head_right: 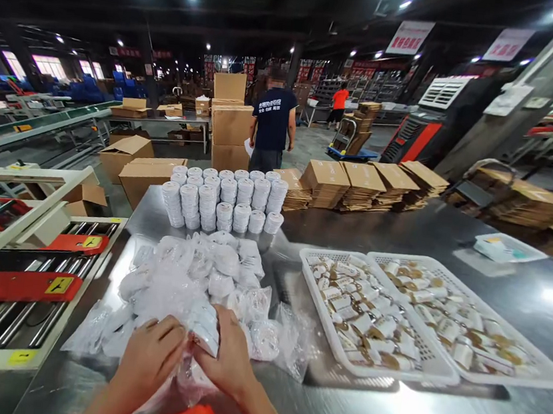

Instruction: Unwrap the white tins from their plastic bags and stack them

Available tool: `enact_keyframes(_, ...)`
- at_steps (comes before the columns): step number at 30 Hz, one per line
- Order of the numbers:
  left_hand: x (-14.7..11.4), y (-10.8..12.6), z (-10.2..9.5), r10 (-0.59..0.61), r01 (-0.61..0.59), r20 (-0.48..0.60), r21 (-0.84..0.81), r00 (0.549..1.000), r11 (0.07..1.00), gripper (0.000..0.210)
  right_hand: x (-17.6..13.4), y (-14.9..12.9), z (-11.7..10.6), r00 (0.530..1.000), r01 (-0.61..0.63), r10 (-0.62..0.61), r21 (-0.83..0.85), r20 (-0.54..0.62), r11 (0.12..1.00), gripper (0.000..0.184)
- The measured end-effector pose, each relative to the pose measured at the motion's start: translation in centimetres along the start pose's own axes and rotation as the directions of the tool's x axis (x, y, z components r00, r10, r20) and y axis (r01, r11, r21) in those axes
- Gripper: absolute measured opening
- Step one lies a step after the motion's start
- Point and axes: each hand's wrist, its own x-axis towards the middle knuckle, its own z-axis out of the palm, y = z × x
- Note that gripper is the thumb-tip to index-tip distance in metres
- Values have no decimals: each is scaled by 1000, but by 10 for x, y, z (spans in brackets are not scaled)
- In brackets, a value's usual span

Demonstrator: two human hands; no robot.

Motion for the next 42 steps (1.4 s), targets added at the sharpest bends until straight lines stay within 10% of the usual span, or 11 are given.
enact_keyframes(9, 21, 22, 11, 212, -201, -47, 176, 976, 964, 18, 3, 17, -2, 990, 74, -87, 111, 114, 991, 84)
enact_keyframes(14, 28, 28, 10, 95, -67, -152, 180, 984, 981, 16, 13, 12, -12, 996, 9, -9, -2, -91, 1000, 61)
enact_keyframes(20, 35, 33, 9, -106, 107, -18, 232, 994, 967, 17, 13, 10, 5, 912, -268, 361, 382, -194, 884, 62)
enact_keyframes(26, 30, 23, 11, -413, 400, 57, 153, 909, 903, 15, 10, -4, 15, 832, -195, 434, 550, -346, 812, 64)
enact_keyframes(31, 25, 16, 19, -398, 395, -41, 250, 916, 884, 15, 12, -11, 19, 812, -199, 490, 639, -317, 743, 70)
enact_keyframes(36, 20, 27, 20, -233, 181, 176, 267, 956, 946, 19, 11, -3, 33, 768, -270, 609, 763, -198, 588, 70)
enact_keyframes(42, 17, 33, 22, -239, 262, 316, -31, 918, 965, 19, 5, 3, 38, 791, -259, 536, 633, -295, 730, 58)
